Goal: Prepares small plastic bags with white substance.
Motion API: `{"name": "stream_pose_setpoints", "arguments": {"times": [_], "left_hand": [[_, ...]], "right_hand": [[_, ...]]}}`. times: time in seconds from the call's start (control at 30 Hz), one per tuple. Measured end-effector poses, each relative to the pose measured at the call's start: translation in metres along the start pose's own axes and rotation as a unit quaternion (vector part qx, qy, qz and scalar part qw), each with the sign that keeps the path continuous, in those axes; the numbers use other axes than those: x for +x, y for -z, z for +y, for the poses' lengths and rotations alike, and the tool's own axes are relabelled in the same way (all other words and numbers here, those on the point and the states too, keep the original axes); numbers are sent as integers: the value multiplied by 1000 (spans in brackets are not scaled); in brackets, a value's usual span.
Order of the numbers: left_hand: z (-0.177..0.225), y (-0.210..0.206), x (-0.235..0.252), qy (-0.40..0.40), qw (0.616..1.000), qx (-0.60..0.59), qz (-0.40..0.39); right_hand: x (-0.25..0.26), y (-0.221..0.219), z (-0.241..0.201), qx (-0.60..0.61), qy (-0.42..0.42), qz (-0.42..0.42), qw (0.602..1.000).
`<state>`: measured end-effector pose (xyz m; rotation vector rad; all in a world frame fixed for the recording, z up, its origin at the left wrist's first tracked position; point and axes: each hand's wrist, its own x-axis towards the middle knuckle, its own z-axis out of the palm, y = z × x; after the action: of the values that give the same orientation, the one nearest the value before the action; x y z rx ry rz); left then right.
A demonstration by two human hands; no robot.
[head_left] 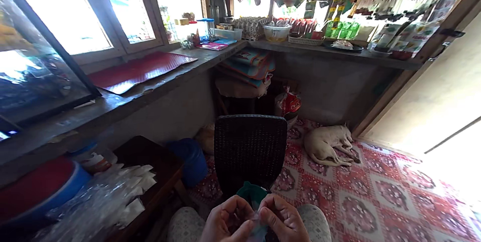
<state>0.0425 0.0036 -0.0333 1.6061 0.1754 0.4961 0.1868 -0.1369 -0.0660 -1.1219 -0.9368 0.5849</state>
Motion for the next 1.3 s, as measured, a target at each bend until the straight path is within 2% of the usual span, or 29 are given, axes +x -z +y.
{"name": "stream_pose_setpoints", "arguments": {"times": [0.17,0.4,0.47,0.67,0.77,0.97,1.3], "left_hand": [[2,1,-1,3,1000,25,12],[-4,0,2,-14,998,17,65],[-4,-2,2,-20,998,5,65],[-6,-4,3,-23,998,-49,37],[-8,-3,4,-25,999,-29,21],[-6,0,4,-43,997,-22,66],[-8,-1,6,-33,997,-28,64]], "right_hand": [[-1,1,-1,-23,-17,-10,1000],[-2,1,-2,48,-37,-21,998],[-3,0,-7,35,-51,-30,998],[-3,-1,-3,87,-51,21,995],[-2,0,-4,85,-47,24,995],[-2,-1,-6,49,-50,10,998],[-1,-1,-4,48,-47,-11,998]]}}
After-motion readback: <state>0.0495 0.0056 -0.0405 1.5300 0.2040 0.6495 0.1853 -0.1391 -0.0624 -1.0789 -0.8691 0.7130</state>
